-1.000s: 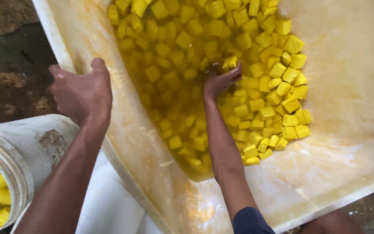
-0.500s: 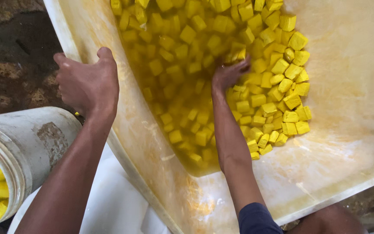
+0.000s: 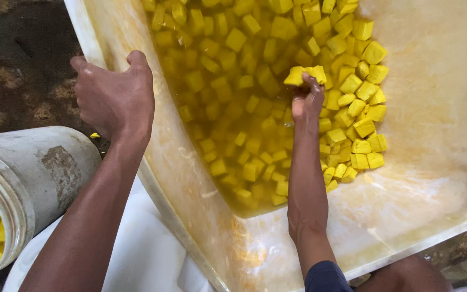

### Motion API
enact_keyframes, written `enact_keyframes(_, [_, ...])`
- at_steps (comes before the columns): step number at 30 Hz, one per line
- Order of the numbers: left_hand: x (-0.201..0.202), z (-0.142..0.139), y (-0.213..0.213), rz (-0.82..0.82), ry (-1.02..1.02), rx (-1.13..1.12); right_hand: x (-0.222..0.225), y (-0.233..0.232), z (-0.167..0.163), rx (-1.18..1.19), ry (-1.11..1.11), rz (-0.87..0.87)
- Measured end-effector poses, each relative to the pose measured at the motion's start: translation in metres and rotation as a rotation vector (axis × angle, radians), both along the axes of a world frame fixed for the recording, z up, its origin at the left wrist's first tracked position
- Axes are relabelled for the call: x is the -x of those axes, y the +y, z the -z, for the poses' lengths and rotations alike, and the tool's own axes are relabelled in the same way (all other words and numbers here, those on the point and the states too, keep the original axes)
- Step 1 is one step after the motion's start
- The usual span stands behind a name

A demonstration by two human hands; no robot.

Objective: The person sits on the floor and transfers yellow cube-shaped bars one at a time from a large water-filled tub into a white plastic bucket, occasionally holding and turning a bar in both hands before placing it into the bucket with the others.

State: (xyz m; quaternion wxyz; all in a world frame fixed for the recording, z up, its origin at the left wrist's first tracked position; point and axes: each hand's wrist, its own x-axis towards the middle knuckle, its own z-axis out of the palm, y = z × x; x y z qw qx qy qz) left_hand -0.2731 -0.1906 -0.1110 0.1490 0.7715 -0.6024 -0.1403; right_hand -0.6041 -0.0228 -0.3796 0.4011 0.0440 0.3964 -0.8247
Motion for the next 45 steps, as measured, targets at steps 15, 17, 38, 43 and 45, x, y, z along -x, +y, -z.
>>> enact_keyframes(15, [0.001,0.001,-0.001,0.012,0.016,0.024,-0.070,-0.092,-0.035,-0.399,0.878,-0.464])
enact_keyframes(17, [0.002,0.000,-0.002,0.006,0.022,0.008,-0.081,-0.099,-0.027,-0.558,1.168,-0.525])
enact_keyframes(38, [0.007,-0.012,-0.001,0.020,0.015,0.004,-0.111,-0.051,-0.031,-0.615,1.418,-0.691])
enact_keyframes(43, [0.006,-0.011,-0.003,-0.007,-0.006,0.029,-0.105,-0.047,-0.048,-0.359,0.726,-0.613])
enact_keyframes(45, [0.005,-0.008,-0.003,-0.016,0.058,-0.009,-0.104,-0.043,-0.059,-0.318,0.387,-0.623])
